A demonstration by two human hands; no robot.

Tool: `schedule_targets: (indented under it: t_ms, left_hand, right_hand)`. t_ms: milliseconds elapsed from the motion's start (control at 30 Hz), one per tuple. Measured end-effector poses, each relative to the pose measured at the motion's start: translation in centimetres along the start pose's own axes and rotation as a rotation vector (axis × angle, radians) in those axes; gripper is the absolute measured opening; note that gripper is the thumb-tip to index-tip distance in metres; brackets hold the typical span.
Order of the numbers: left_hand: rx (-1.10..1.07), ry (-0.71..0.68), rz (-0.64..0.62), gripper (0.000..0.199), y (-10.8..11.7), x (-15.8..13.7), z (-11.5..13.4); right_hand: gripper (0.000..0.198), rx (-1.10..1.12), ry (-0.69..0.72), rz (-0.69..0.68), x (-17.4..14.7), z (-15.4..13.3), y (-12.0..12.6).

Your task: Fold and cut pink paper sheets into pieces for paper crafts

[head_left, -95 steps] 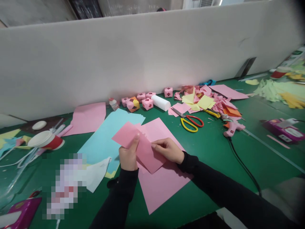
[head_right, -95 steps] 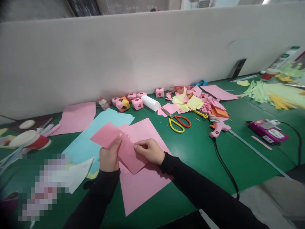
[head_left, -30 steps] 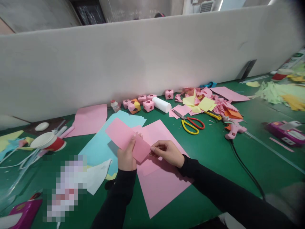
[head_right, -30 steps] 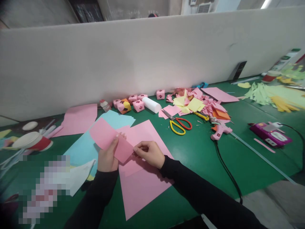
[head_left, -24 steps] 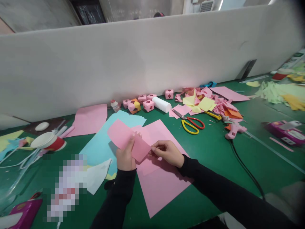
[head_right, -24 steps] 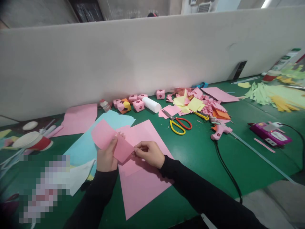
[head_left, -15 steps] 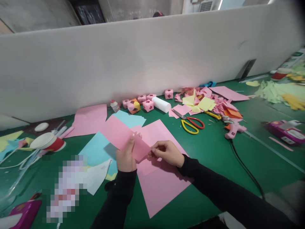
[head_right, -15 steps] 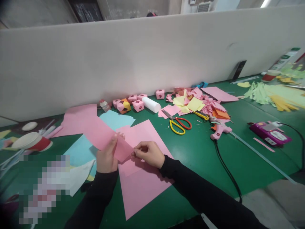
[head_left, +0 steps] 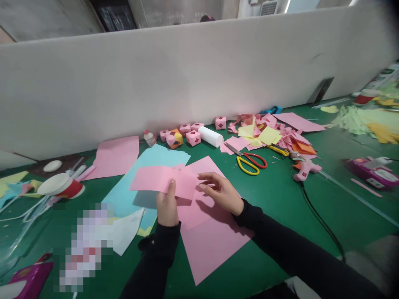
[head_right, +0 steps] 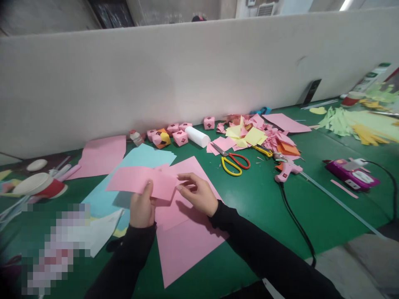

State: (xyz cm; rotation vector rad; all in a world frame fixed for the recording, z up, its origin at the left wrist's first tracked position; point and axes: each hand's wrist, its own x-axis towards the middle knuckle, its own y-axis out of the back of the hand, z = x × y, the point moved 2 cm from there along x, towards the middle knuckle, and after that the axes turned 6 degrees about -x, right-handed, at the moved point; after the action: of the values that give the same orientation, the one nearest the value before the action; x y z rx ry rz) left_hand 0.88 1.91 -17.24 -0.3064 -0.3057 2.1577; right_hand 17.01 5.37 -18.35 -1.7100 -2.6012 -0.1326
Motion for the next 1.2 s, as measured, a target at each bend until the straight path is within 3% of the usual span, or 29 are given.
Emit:
schedule_targets:
  t_ms: [200, 333, 500, 767, 900, 1100, 1200]
  left_hand:
    - [0.103, 0.047, -0.102, 0.026, -0.9, -1.3, -0.8]
    - [0.119, -0.023, -0.203, 0.032, -1.7, -1.7, -0.2]
    - [0.216, -0.077, -0.294, 0.036, -1.9, -1.8, 0.7]
    - [0.343, -0.133, -0.364, 0.031, -1.7, -1.3, 0.9]
    - [0.438, -0.166, -0.403, 0.041, -1.4, -1.0, 0.5]
    - [0.441, -0.147, -0.414, 0.050, -1.2, -0.7, 0.3]
    - [0.452, -0.127, -0.407, 0.051, -1.1, -0.6, 0.2]
  right_hand:
    - [0.067, -0.412, 0.267, 0.073, -0.3, 0.1, 0.0]
    - [0.068, -0.505, 0.351, 0.009, -0.3, 0.3, -0.3]
    - [0.066, -0.415, 0.297, 0.011, -0.3, 0.2, -0.3]
    - [0.043, -0.100, 0.007, -0.040, -0.1, 0.5, -0.2]
    - [0.033, -0.101, 0.022, -0.049, -0.1, 0.1, -0.2]
    - [0.052, -0.249, 0.095, -0.053, -0.7, -0.6, -0.3]
    - [0.051, -0.324, 0.173, -0.029, -0.8, -0.7, -0.4]
